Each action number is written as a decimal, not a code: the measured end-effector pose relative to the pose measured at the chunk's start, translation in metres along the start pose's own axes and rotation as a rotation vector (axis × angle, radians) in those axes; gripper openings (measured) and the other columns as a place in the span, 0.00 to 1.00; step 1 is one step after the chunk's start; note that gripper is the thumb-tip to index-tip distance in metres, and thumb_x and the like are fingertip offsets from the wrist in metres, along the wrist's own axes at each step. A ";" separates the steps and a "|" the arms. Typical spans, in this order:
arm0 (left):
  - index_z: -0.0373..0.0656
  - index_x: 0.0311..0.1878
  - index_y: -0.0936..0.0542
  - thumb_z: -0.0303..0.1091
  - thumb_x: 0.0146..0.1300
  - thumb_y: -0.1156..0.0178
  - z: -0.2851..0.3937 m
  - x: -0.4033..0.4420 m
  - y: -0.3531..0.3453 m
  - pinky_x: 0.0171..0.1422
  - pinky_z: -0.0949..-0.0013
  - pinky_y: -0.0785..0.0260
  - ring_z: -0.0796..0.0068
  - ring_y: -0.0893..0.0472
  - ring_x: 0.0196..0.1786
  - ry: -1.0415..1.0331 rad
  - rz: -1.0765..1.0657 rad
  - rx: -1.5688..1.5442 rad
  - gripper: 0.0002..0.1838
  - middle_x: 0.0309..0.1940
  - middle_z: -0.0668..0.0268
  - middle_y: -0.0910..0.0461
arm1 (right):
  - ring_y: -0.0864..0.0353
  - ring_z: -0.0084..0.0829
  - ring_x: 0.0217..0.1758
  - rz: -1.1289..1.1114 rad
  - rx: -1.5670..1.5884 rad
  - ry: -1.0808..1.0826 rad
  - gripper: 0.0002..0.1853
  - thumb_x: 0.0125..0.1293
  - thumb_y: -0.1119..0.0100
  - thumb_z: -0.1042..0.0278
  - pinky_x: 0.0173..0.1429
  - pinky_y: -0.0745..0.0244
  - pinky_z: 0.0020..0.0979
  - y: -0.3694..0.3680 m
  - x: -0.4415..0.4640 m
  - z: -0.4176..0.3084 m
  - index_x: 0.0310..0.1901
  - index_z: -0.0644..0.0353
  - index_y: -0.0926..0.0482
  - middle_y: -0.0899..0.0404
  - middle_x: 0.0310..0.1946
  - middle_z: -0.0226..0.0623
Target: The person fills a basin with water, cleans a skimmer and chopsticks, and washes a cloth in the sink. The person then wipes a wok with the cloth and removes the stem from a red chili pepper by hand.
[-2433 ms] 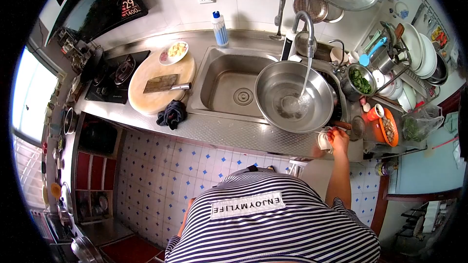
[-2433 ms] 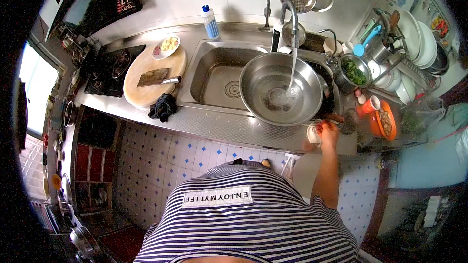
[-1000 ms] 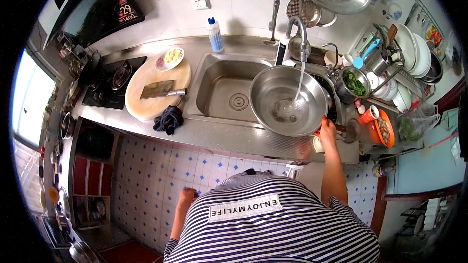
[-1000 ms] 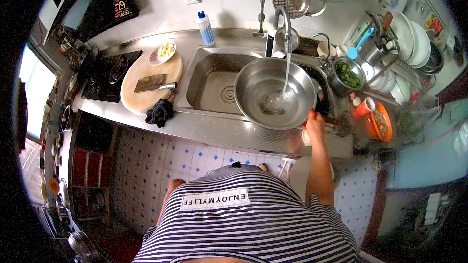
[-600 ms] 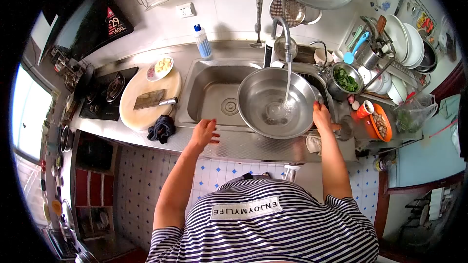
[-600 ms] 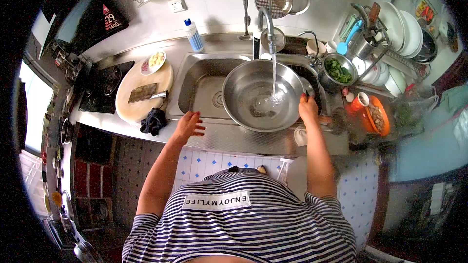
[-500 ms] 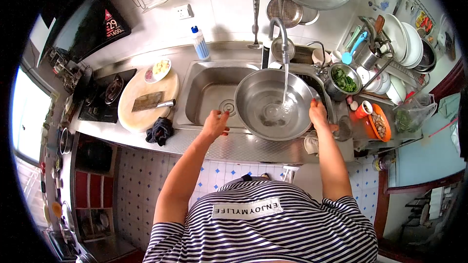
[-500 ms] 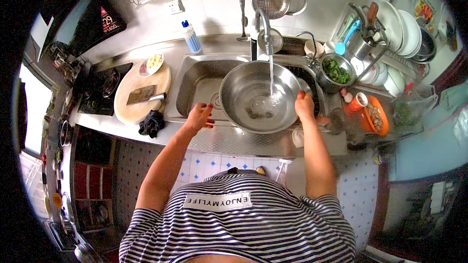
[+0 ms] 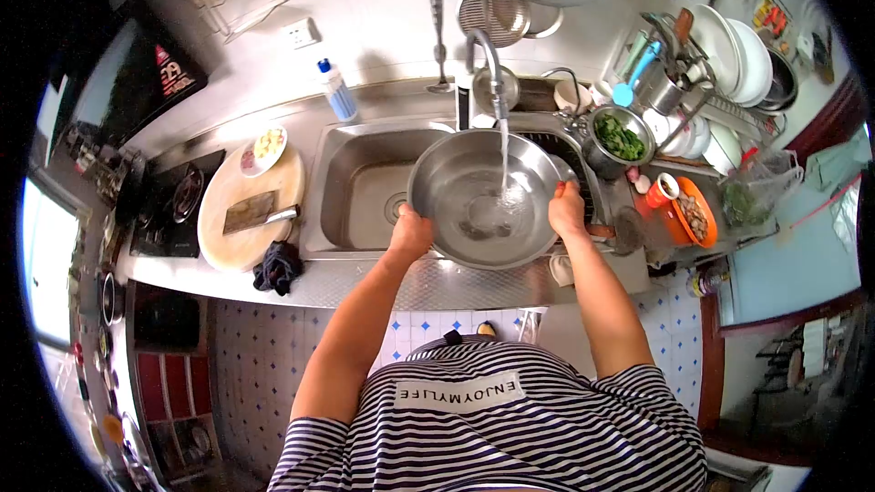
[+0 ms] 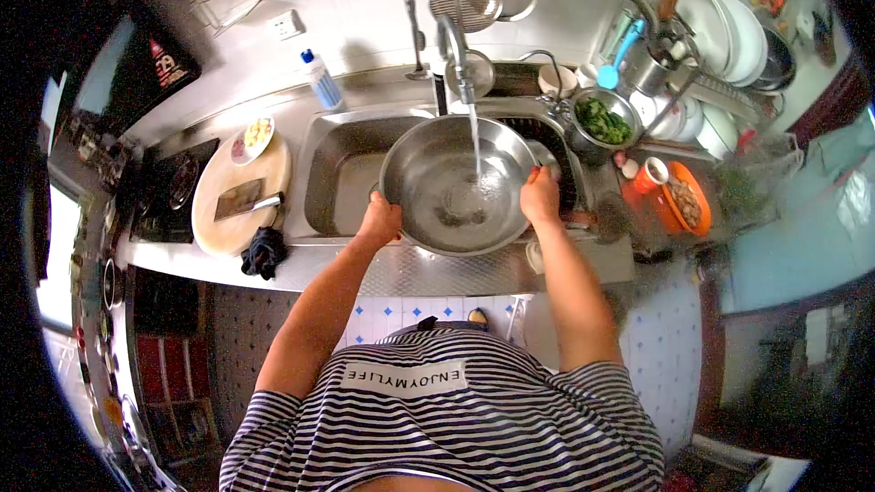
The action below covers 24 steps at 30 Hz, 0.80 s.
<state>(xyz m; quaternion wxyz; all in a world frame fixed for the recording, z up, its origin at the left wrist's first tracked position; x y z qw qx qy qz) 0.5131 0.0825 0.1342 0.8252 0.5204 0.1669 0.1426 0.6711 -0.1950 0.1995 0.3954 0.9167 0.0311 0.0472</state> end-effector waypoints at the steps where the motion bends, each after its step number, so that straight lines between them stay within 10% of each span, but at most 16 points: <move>1: 0.33 0.32 0.23 0.33 0.54 0.47 -0.003 -0.003 0.011 0.34 0.62 0.33 0.64 0.22 0.30 0.105 0.060 -0.227 0.11 0.28 0.56 0.22 | 0.28 0.56 0.39 -0.014 -0.008 -0.016 0.15 0.65 0.64 0.63 0.42 0.35 0.49 0.001 -0.001 -0.001 0.40 0.67 0.32 0.26 0.34 0.57; 3: 0.39 0.30 0.20 0.39 0.54 0.45 0.043 -0.020 0.003 0.34 0.61 0.40 0.71 0.23 0.29 -0.499 -0.166 0.900 0.12 0.25 0.65 0.21 | 0.28 0.56 0.39 0.009 -0.020 0.009 0.15 0.64 0.63 0.63 0.43 0.34 0.49 -0.006 0.006 0.008 0.40 0.67 0.32 0.26 0.34 0.57; 5: 0.43 0.32 0.20 0.43 0.53 0.43 0.046 -0.021 0.001 0.34 0.62 0.45 0.74 0.23 0.28 -0.487 -0.240 0.957 0.13 0.23 0.72 0.21 | 0.28 0.57 0.39 0.026 -0.016 -0.005 0.15 0.64 0.63 0.63 0.43 0.34 0.49 -0.004 0.005 0.009 0.40 0.67 0.32 0.27 0.34 0.58; 7: 0.40 0.33 0.21 0.40 0.55 0.45 0.030 -0.013 0.000 0.36 0.64 0.42 0.74 0.24 0.27 -0.322 -0.229 0.805 0.13 0.22 0.69 0.21 | 0.29 0.57 0.39 0.034 0.003 0.021 0.15 0.63 0.63 0.64 0.44 0.34 0.49 -0.008 0.008 0.012 0.40 0.68 0.32 0.27 0.35 0.58; 10: 0.33 0.33 0.24 0.32 0.59 0.54 0.013 -0.020 0.025 0.31 0.70 0.33 0.73 0.24 0.22 0.257 -0.030 -0.359 0.12 0.21 0.63 0.23 | 0.29 0.58 0.41 0.087 -0.010 0.023 0.14 0.64 0.63 0.62 0.44 0.34 0.49 -0.005 0.008 0.012 0.36 0.65 0.32 0.27 0.34 0.59; 16: 0.29 0.38 0.42 0.27 0.58 0.54 0.034 -0.021 0.037 0.17 0.67 0.31 0.65 0.24 0.18 -0.158 0.058 -0.055 0.11 0.24 0.51 0.26 | 0.29 0.58 0.42 0.042 -0.005 -0.054 0.16 0.65 0.64 0.59 0.45 0.34 0.49 -0.004 0.005 0.012 0.38 0.65 0.32 0.27 0.35 0.59; 18: 0.34 0.39 0.48 0.27 0.56 0.53 0.010 -0.017 0.027 0.12 0.65 0.33 0.62 0.25 0.17 0.146 0.033 -0.552 0.15 0.23 0.49 0.28 | 0.29 0.58 0.42 0.031 0.008 -0.073 0.16 0.65 0.64 0.59 0.45 0.34 0.49 -0.002 0.003 0.011 0.38 0.66 0.32 0.27 0.35 0.59; 24: 0.34 0.39 0.47 0.27 0.57 0.55 0.011 -0.021 0.029 0.12 0.65 0.33 0.63 0.25 0.17 0.213 0.013 -0.577 0.13 0.23 0.49 0.28 | 0.29 0.58 0.41 0.043 -0.003 -0.060 0.16 0.65 0.64 0.59 0.45 0.34 0.48 -0.006 0.005 0.014 0.38 0.66 0.32 0.27 0.35 0.59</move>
Point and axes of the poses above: each hand's wrist, its own x-axis towards the middle knuckle, its own y-axis out of the back of the hand, z = x × y, the point moved 8 cm from there along x, towards the middle knuckle
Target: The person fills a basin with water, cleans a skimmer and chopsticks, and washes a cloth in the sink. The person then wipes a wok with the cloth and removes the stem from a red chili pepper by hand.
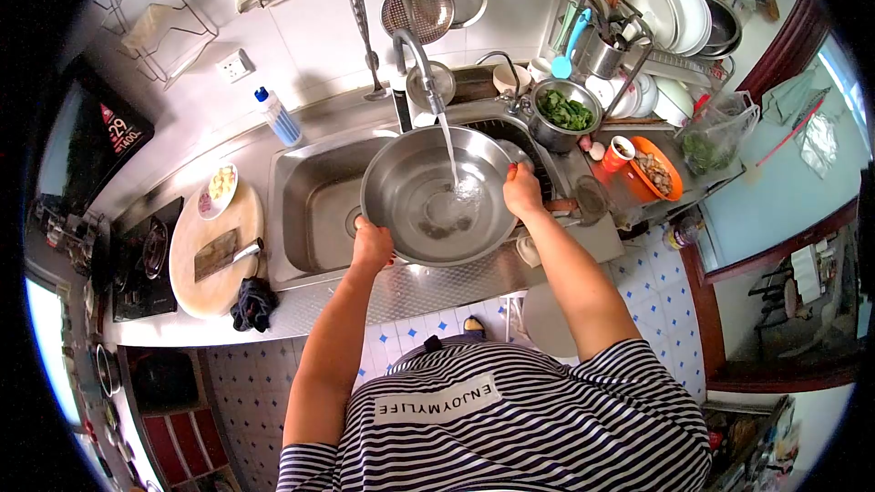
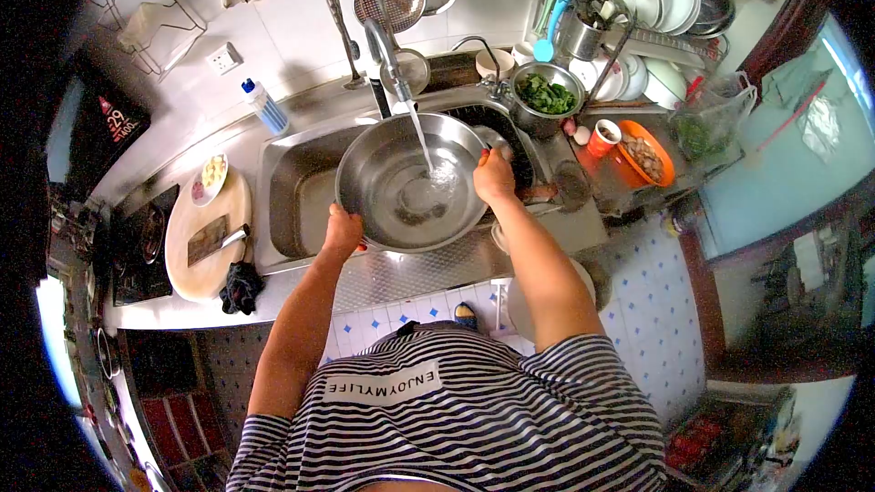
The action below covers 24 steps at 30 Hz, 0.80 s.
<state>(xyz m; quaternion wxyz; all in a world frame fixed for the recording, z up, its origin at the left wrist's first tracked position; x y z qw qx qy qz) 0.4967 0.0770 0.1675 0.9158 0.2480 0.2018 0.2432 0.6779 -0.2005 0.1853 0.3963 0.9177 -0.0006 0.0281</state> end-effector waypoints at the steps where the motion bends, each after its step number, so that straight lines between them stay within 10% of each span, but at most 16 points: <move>1: 0.34 0.39 0.47 0.27 0.57 0.55 -0.014 0.010 -0.004 0.12 0.65 0.33 0.63 0.25 0.17 -0.001 -0.003 -0.001 0.13 0.23 0.49 0.28 | 0.29 0.58 0.41 0.025 0.007 0.026 0.16 0.65 0.64 0.59 0.45 0.34 0.48 0.001 0.001 -0.001 0.38 0.66 0.32 0.27 0.35 0.59; 10: 0.33 0.38 0.45 0.26 0.57 0.56 0.001 0.003 0.001 0.13 0.67 0.33 0.64 0.25 0.17 -0.065 0.015 0.042 0.11 0.23 0.50 0.27 | 0.28 0.54 0.44 -0.049 -0.041 -0.019 0.17 0.65 0.63 0.60 0.46 0.34 0.48 0.000 0.000 -0.001 0.44 0.66 0.34 0.27 0.39 0.58; 13: 0.29 0.39 0.41 0.25 0.58 0.55 0.025 -0.013 -0.015 0.14 0.69 0.32 0.66 0.24 0.17 -0.312 -0.277 0.777 0.10 0.23 0.52 0.26 | 0.28 0.55 0.43 -0.043 -0.044 -0.006 0.17 0.64 0.63 0.60 0.47 0.34 0.48 0.001 0.000 -0.003 0.42 0.66 0.32 0.27 0.39 0.58; 15: 0.27 0.39 0.37 0.25 0.59 0.55 0.035 -0.023 0.009 0.16 0.70 0.30 0.68 0.24 0.17 -0.092 -0.046 0.239 0.10 0.23 0.53 0.25 | 0.29 0.55 0.44 -0.040 -0.053 0.023 0.17 0.64 0.62 0.60 0.47 0.35 0.48 -0.002 0.002 -0.001 0.43 0.66 0.32 0.27 0.39 0.57; 17: 0.27 0.39 0.37 0.26 0.59 0.55 -0.004 0.006 -0.042 0.16 0.68 0.30 0.67 0.23 0.18 -0.641 -0.283 1.293 0.10 0.23 0.53 0.25 | 0.29 0.55 0.44 -0.010 -0.048 0.026 0.17 0.63 0.63 0.61 0.47 0.35 0.48 -0.002 0.003 0.000 0.44 0.67 0.32 0.27 0.40 0.57; 19: 0.28 0.39 0.42 0.26 0.58 0.54 0.002 -0.001 -0.004 0.16 0.67 0.30 0.65 0.22 0.20 -0.050 -0.058 0.209 0.11 0.23 0.51 0.25 | 0.29 0.55 0.44 -0.038 -0.052 0.038 0.17 0.64 0.63 0.61 0.48 0.34 0.48 -0.003 0.004 -0.002 0.44 0.66 0.32 0.28 0.40 0.58; 24: 0.35 0.40 0.48 0.29 0.59 0.54 -0.035 0.031 -0.027 0.16 0.65 0.30 0.61 0.23 0.21 -0.181 -0.156 0.266 0.14 0.25 0.50 0.25 | 0.28 0.55 0.44 -0.031 -0.068 0.015 0.17 0.65 0.65 0.60 0.47 0.33 0.47 -0.003 0.003 -0.001 0.45 0.65 0.32 0.27 0.39 0.58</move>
Point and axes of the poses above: each hand's wrist, its own x-axis towards the middle knuckle, its own y-axis out of the back of the hand, z = x × y, the point moved 8 cm from there along x, towards the middle knuckle
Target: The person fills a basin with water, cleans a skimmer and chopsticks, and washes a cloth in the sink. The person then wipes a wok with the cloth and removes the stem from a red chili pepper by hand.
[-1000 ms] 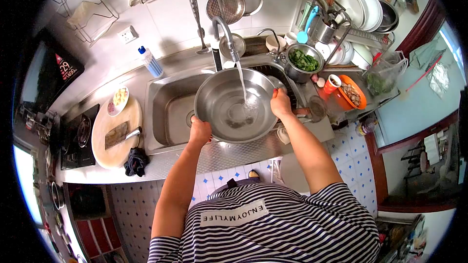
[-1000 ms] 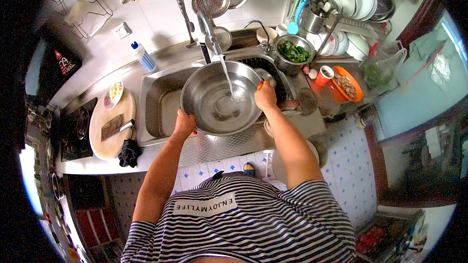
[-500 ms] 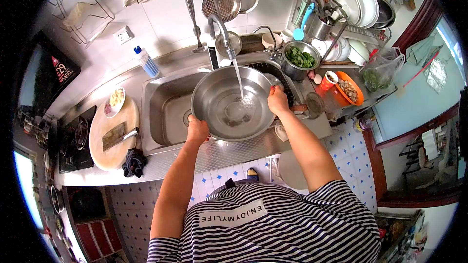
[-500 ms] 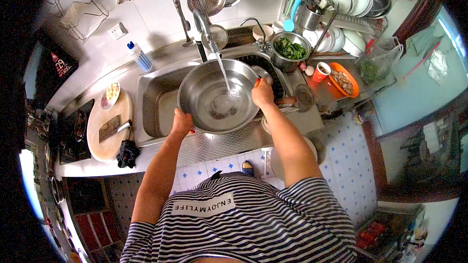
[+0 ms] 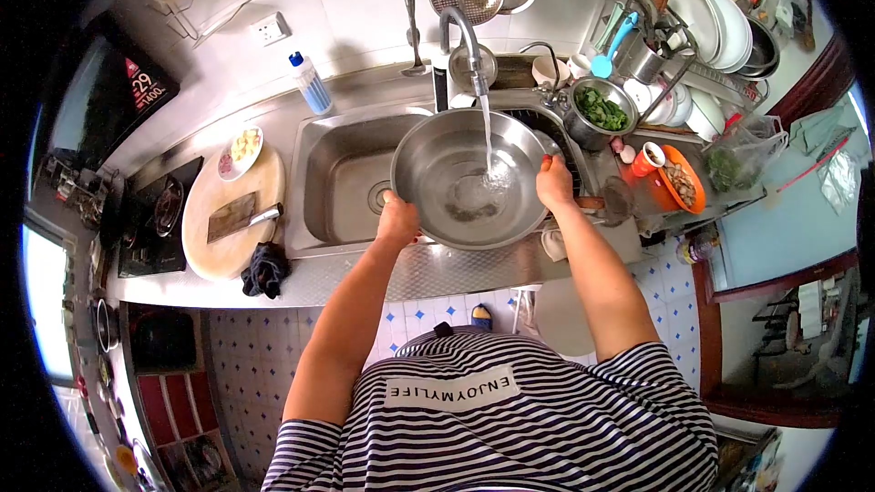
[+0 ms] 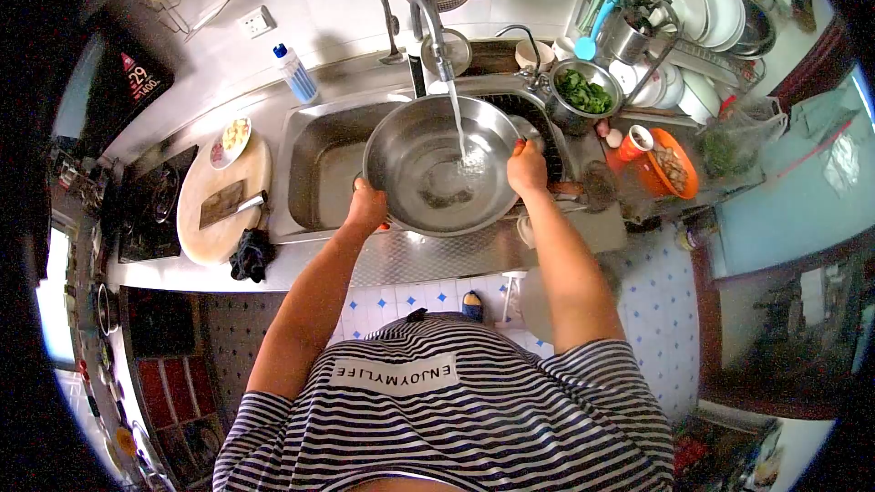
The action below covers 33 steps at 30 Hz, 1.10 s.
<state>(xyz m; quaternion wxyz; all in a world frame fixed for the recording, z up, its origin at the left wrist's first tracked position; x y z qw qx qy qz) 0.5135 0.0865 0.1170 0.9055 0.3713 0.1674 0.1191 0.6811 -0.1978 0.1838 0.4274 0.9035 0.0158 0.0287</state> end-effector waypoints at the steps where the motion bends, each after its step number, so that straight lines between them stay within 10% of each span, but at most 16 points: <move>1: 0.36 0.41 0.48 0.29 0.59 0.54 0.013 -0.012 0.012 0.16 0.65 0.30 0.62 0.23 0.21 0.113 0.043 -0.108 0.14 0.25 0.51 0.26 | 0.28 0.55 0.43 -0.009 -0.010 -0.003 0.17 0.65 0.65 0.60 0.46 0.33 0.47 -0.001 0.000 0.000 0.45 0.65 0.32 0.27 0.39 0.58; 6: 0.37 0.42 0.49 0.30 0.59 0.54 -0.036 0.012 -0.019 0.17 0.64 0.31 0.63 0.23 0.21 0.352 -0.027 -0.517 0.15 0.25 0.51 0.26 | 0.28 0.55 0.42 -0.004 0.002 -0.001 0.17 0.65 0.65 0.60 0.46 0.34 0.48 -0.001 0.000 0.001 0.44 0.65 0.32 0.27 0.39 0.57; 12: 0.36 0.45 0.40 0.34 0.59 0.48 -0.003 0.003 0.001 0.21 0.62 0.33 0.67 0.23 0.24 -0.009 0.078 0.079 0.16 0.24 0.58 0.24 | 0.29 0.55 0.43 0.044 0.007 0.048 0.17 0.65 0.64 0.60 0.46 0.34 0.48 -0.002 0.003 0.002 0.42 0.66 0.31 0.29 0.40 0.57; 33: 0.33 0.42 0.47 0.33 0.59 0.55 -0.003 -0.010 0.010 0.18 0.64 0.30 0.61 0.23 0.19 0.249 0.085 -0.248 0.16 0.24 0.50 0.25 | 0.29 0.56 0.43 0.025 0.010 0.023 0.17 0.66 0.64 0.59 0.46 0.35 0.49 0.003 -0.001 -0.002 0.41 0.67 0.32 0.28 0.39 0.58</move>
Point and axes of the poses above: each hand's wrist, its own x-axis towards the middle knuckle, its own y-axis out of the back of the hand, z = x × y, the point moved 8 cm from there along x, towards the middle knuckle
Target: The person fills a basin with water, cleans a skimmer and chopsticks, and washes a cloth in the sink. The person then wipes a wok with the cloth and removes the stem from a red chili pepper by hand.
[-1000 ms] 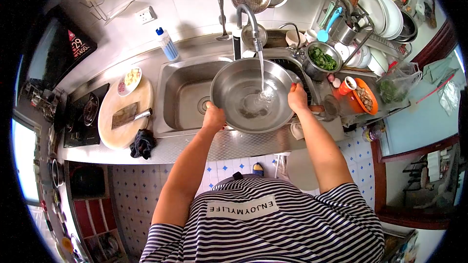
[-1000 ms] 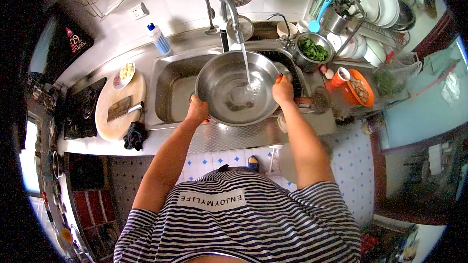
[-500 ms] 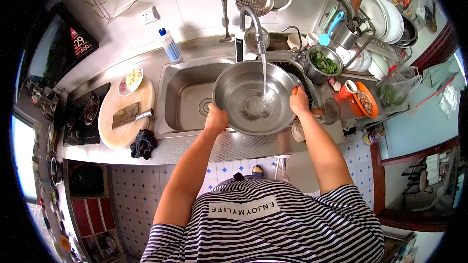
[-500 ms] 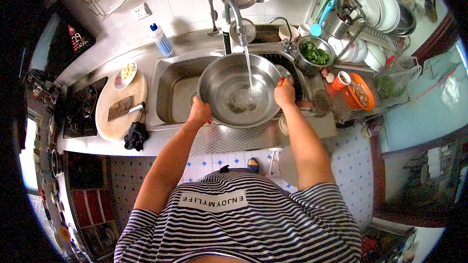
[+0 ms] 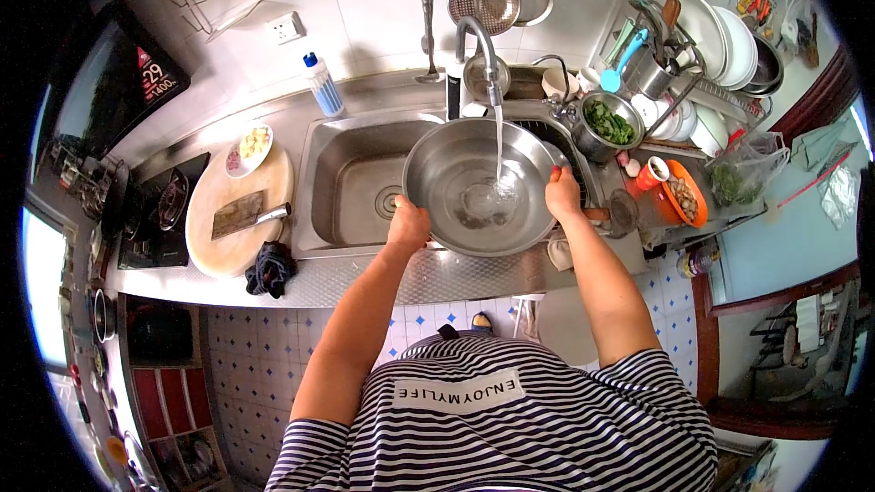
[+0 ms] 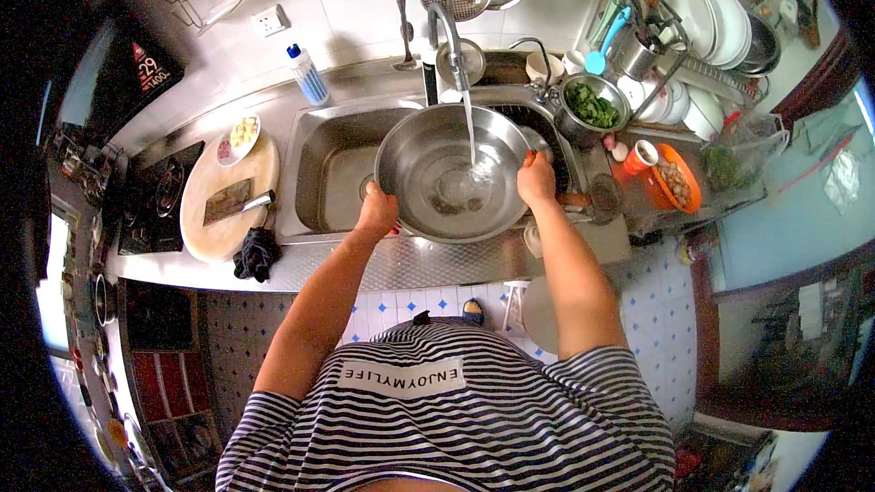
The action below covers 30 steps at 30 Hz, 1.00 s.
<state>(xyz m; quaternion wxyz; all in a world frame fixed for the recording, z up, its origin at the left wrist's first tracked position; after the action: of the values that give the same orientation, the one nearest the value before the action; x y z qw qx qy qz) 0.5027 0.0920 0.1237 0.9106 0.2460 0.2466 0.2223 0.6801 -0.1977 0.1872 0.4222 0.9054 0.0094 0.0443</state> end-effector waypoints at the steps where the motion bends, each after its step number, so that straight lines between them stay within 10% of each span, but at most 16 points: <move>1: 0.33 0.42 0.47 0.33 0.59 0.55 -0.001 0.006 -0.003 0.19 0.64 0.30 0.61 0.23 0.19 -0.128 -0.013 0.070 0.16 0.24 0.50 0.25 | 0.29 0.56 0.43 0.002 0.007 -0.001 0.17 0.66 0.65 0.59 0.46 0.35 0.50 0.000 0.000 0.000 0.41 0.66 0.32 0.28 0.39 0.58; 12: 0.32 0.42 0.49 0.33 0.58 0.55 0.001 -0.001 -0.004 0.21 0.62 0.28 0.59 0.22 0.21 0.001 0.001 0.018 0.17 0.21 0.51 0.26 | 0.29 0.57 0.43 0.006 0.017 -0.021 0.17 0.65 0.65 0.59 0.47 0.35 0.49 0.000 0.000 0.006 0.41 0.65 0.31 0.28 0.39 0.59; 16: 0.56 0.23 0.19 0.38 0.53 0.47 0.038 -0.015 -0.031 0.34 0.63 0.49 0.77 0.27 0.25 -0.677 0.174 1.495 0.08 0.20 0.78 0.24 | 0.29 0.56 0.43 0.018 0.050 -0.006 0.17 0.64 0.62 0.57 0.47 0.35 0.47 0.000 -0.003 0.002 0.37 0.62 0.28 0.26 0.36 0.56; 18: 0.52 0.30 0.18 0.38 0.54 0.48 0.040 -0.026 -0.034 0.34 0.62 0.47 0.76 0.26 0.28 -0.688 -0.038 1.591 0.09 0.27 0.75 0.21 | 0.30 0.56 0.45 0.019 0.061 0.059 0.20 0.64 0.64 0.54 0.48 0.35 0.46 -0.011 0.009 0.015 0.42 0.61 0.27 0.26 0.39 0.55; 23: 0.35 0.48 0.42 0.33 0.57 0.54 0.012 -0.017 0.009 0.53 0.52 0.36 0.47 0.25 0.47 0.093 0.095 0.062 0.18 0.41 0.43 0.25 | 0.30 0.55 0.44 -0.002 -0.054 0.058 0.19 0.65 0.63 0.59 0.48 0.37 0.45 -0.014 0.017 0.018 0.42 0.66 0.28 0.27 0.40 0.57; 30: 0.34 0.45 0.42 0.34 0.59 0.55 0.012 -0.016 0.007 0.50 0.54 0.34 0.50 0.24 0.45 0.077 0.078 0.094 0.16 0.39 0.45 0.24 | 0.31 0.57 0.44 0.007 0.071 0.131 0.20 0.66 0.65 0.59 0.47 0.37 0.43 -0.020 0.021 0.021 0.42 0.69 0.29 0.27 0.40 0.59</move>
<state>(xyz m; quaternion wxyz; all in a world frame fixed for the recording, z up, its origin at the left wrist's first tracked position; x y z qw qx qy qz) 0.4947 0.0847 0.1416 0.8785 0.2893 0.2821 0.2550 0.7029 -0.2000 0.1603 0.3883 0.9149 0.0353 0.1046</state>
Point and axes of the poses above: each hand's wrist, its own x-axis towards the middle knuckle, its own y-axis out of the back of the hand, z = x × y, the point moved 8 cm from there along x, towards the middle knuckle
